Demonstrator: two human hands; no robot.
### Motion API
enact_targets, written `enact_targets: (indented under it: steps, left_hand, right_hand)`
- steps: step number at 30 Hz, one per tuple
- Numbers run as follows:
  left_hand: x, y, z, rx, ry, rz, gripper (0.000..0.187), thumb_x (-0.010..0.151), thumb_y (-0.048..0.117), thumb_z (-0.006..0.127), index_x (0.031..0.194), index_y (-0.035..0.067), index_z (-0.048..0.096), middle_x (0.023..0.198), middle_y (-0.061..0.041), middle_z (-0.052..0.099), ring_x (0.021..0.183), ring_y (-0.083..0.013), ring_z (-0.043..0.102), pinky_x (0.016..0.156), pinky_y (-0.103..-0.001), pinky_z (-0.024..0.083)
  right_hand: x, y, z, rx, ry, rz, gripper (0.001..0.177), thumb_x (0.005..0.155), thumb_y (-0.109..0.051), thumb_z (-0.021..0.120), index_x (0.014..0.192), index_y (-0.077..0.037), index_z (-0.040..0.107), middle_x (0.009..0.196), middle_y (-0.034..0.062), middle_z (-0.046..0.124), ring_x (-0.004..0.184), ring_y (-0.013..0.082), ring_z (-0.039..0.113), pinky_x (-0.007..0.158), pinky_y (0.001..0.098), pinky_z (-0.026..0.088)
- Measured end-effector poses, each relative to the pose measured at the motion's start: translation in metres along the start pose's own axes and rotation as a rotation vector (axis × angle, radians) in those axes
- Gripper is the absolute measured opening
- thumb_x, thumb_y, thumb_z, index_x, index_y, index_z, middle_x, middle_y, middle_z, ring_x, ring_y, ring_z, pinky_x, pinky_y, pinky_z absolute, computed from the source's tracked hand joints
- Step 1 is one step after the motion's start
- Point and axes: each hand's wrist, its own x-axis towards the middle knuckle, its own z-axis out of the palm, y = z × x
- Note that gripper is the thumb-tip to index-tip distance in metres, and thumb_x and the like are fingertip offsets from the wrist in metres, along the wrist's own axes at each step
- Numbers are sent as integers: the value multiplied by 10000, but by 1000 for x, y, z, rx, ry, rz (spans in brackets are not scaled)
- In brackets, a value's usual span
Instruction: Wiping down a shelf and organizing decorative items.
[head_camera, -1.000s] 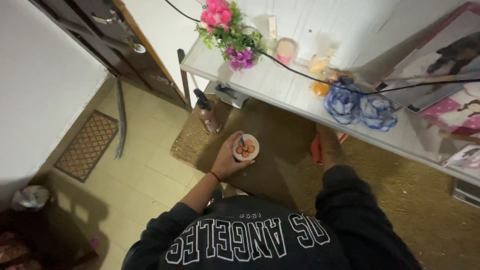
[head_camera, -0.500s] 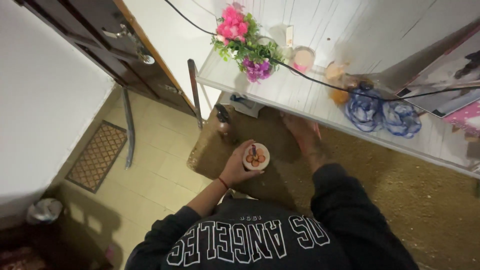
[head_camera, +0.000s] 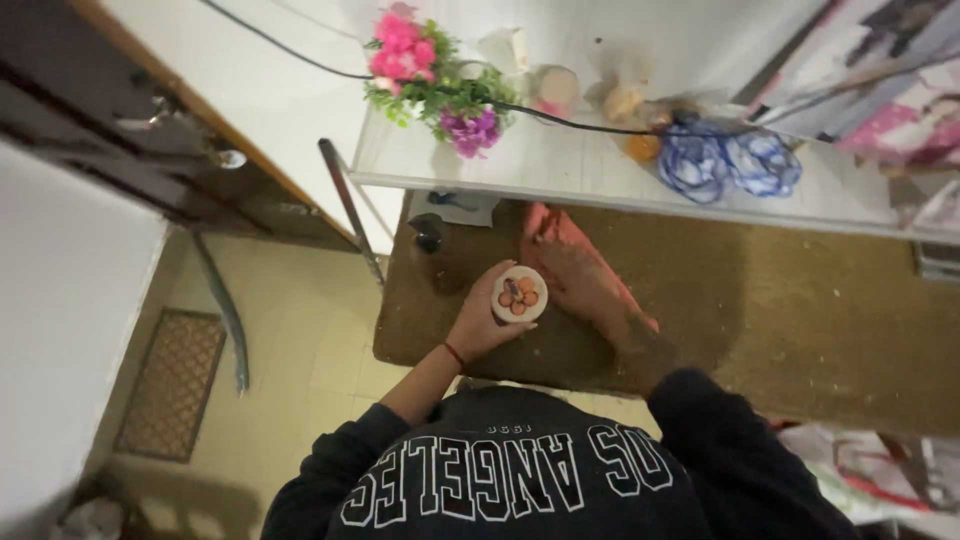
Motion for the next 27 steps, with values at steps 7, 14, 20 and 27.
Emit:
enact_targets:
  steps: [7, 14, 20, 27]
  left_hand:
    - [11, -7, 10, 216, -122, 113, 1034, 533, 367, 943, 1395, 57, 461, 1307, -255, 550, 1243, -439, 521, 1081, -520, 373]
    - [22, -11, 41, 250, -261, 188, 1029, 556, 295, 935, 1434, 102, 434, 1313, -224, 558, 1238, -412, 539, 1081, -493, 403]
    - [32, -5, 83, 174, -389, 249, 1007, 567, 273, 941, 1423, 82, 447, 1276, -231, 562, 1225, -425, 539, 1077, -497, 400]
    - [34, 7, 135, 152, -465, 238, 1000, 566, 248, 944, 1415, 84, 441, 1218, -232, 576, 1186, -433, 557, 1055, -510, 412]
  right_hand:
    - [-16, -112, -85, 185, 185, -119, 211, 823, -179, 619, 1007, -114, 700, 992, 133, 677, 987, 406, 644, 890, 537, 504]
    - [-115, -158, -57, 596, 131, 391, 283, 947, -266, 542, 1150, -229, 735, 1257, 92, 655, 1202, 347, 597, 1047, 502, 400]
    - [-189, -174, -74, 1118, 270, 1388, 248, 856, -249, 671, 765, -25, 723, 601, 128, 606, 598, 213, 574, 599, 387, 475]
    - [-302, -139, -99, 1655, 984, 861, 385, 839, -70, 441, 1199, 13, 548, 1082, 106, 607, 962, 177, 552, 900, 277, 409]
